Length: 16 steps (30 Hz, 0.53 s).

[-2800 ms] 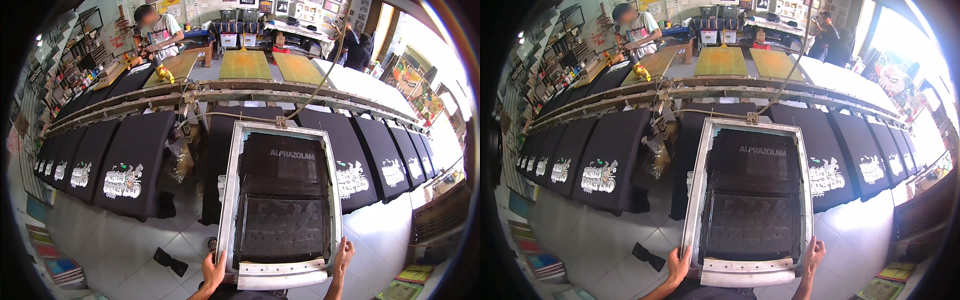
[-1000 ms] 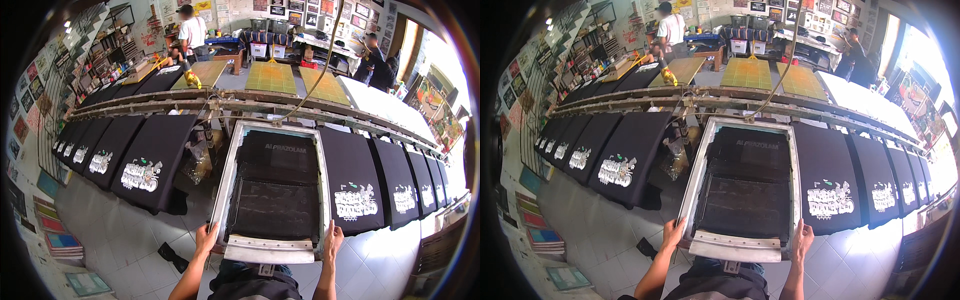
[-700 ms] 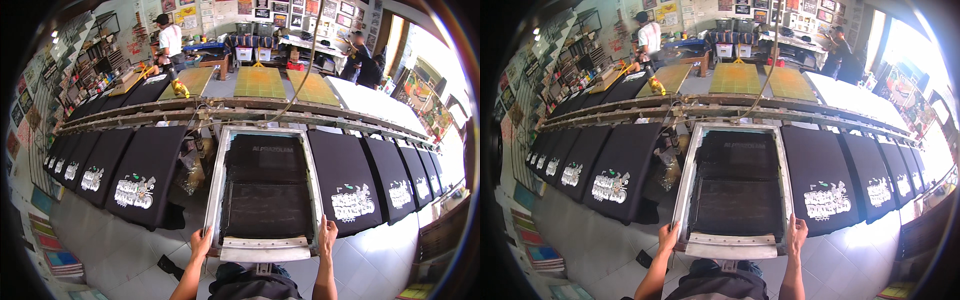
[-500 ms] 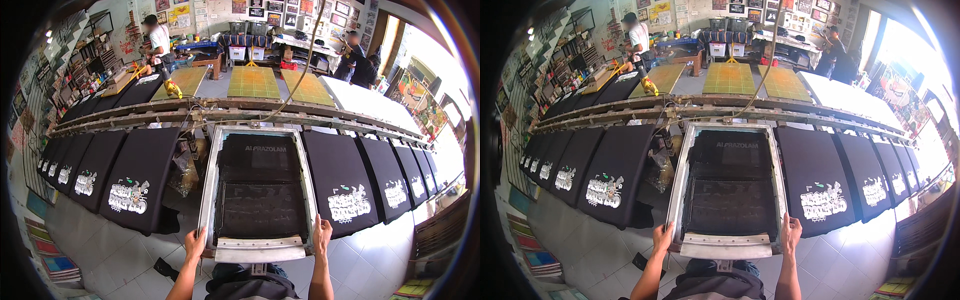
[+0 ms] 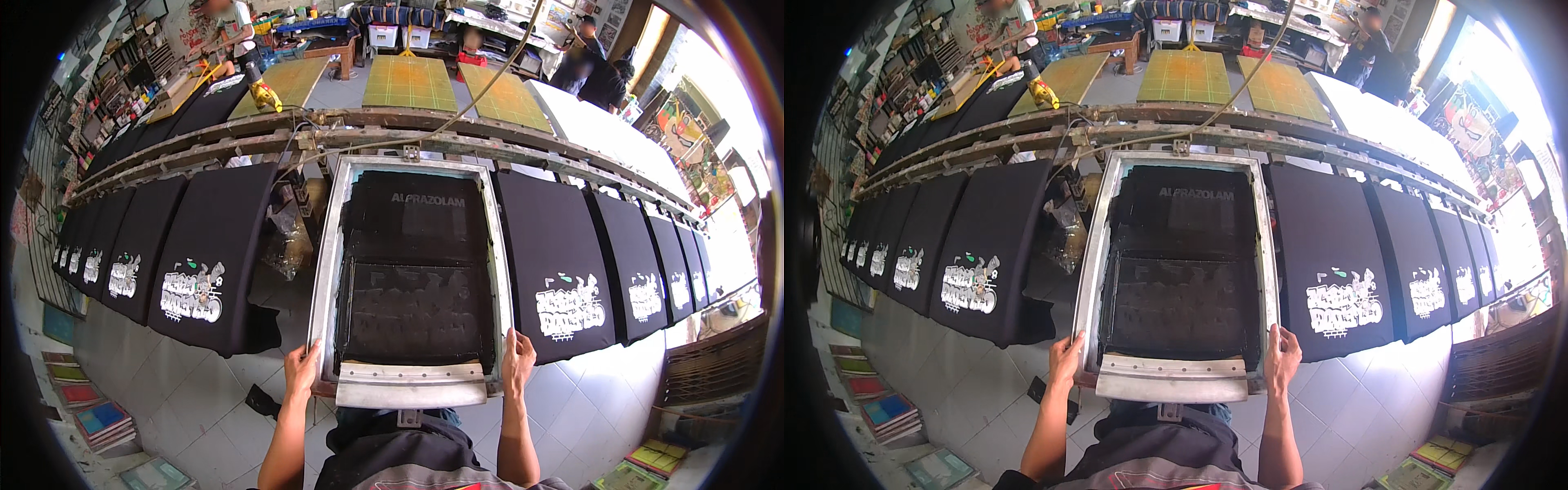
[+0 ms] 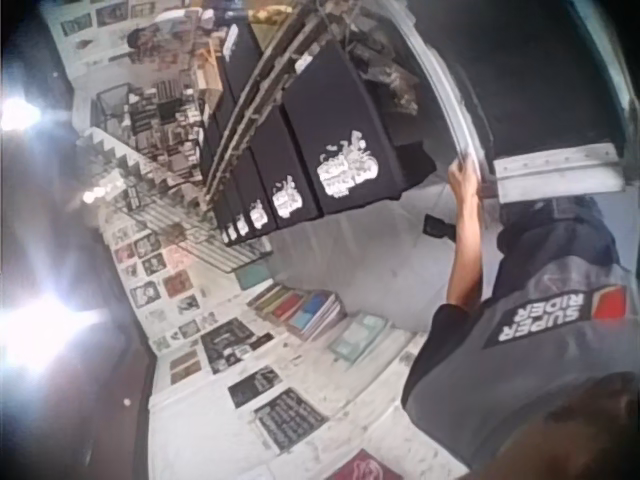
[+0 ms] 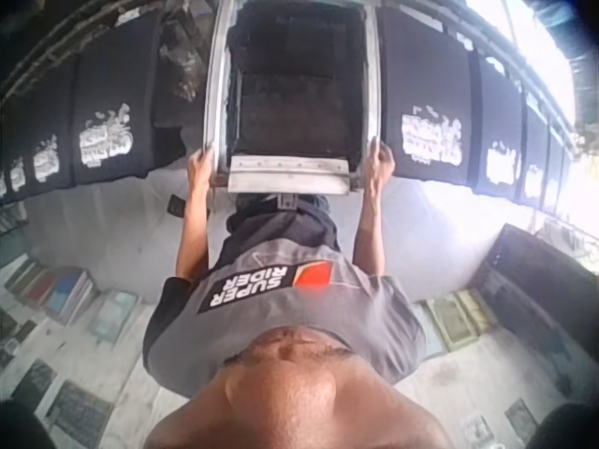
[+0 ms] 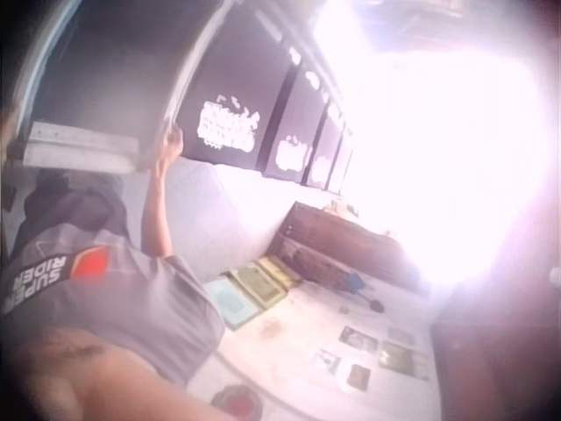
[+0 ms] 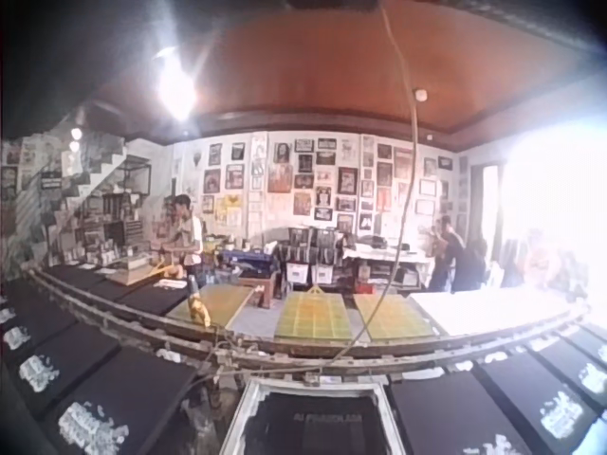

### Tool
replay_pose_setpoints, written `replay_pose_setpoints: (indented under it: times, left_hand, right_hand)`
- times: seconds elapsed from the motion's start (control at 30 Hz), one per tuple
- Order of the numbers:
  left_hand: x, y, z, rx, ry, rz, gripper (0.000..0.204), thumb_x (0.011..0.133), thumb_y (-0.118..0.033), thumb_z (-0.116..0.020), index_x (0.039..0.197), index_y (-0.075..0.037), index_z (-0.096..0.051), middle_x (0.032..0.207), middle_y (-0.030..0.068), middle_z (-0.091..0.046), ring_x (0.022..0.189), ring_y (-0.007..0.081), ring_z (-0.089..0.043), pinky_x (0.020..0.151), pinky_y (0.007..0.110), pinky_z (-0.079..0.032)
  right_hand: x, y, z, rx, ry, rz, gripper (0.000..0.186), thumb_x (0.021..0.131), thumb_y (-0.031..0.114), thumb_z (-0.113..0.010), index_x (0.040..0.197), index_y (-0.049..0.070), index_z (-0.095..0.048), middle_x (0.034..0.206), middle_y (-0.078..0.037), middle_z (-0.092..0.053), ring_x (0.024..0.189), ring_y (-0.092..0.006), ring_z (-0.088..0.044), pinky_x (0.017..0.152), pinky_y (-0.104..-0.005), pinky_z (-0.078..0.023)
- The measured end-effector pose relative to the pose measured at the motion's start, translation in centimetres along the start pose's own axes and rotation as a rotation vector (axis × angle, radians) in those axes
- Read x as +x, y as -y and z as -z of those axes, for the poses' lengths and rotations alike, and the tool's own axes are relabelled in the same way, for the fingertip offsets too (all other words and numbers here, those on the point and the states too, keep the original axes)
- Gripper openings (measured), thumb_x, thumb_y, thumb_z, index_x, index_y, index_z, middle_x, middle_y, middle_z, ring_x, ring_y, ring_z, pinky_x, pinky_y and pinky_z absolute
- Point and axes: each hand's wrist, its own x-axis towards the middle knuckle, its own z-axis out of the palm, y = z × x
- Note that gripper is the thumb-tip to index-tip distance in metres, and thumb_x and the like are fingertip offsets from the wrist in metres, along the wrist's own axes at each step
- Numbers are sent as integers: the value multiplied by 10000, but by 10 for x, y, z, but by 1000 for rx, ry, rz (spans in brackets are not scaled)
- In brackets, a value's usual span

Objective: The person repeatedly pulls a squeegee across a screen printing frame to spread ink over a black t-shirt laid on a workbench. The person repositions the frame between strokes and continues the same motion throughout the clip.

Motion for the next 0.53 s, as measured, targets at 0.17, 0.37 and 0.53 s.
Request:
replay_pose_setpoints:
  times: [0.17,0.37,0.53]
  left_hand:
    - [13,19,-13,-52,-15,40,391,1073,-375,-802,1038,13,-819,773,-42,-609,762,82,-463,681,330,-395]
    - [12,24,-18,-61,-83,-93,375,1103,-351,-769,1213,2,-832,803,-27,-652,760,85,-515,701,314,-439]
    - [8,45,-16,48,-333,-331,394,1144,-349,-698,1419,-84,-794,1274,192,-829,1140,284,-784,1044,358,-588]
  right_hand:
    - [0,-19,-15,16,-44,83,658,1065,548,-748,1322,-58,-761,1159,-259,-822,1082,-319,-789,983,-430,-586]
    - [-18,-7,-4,-77,12,384,732,975,365,-881,1534,-14,-599,1369,-263,-741,1272,-377,-712,1135,-485,-530]
    - [-49,25,37,-352,727,759,825,886,354,-941,1578,89,-579,1648,-172,-540,1521,-461,-500,1276,-542,-437]
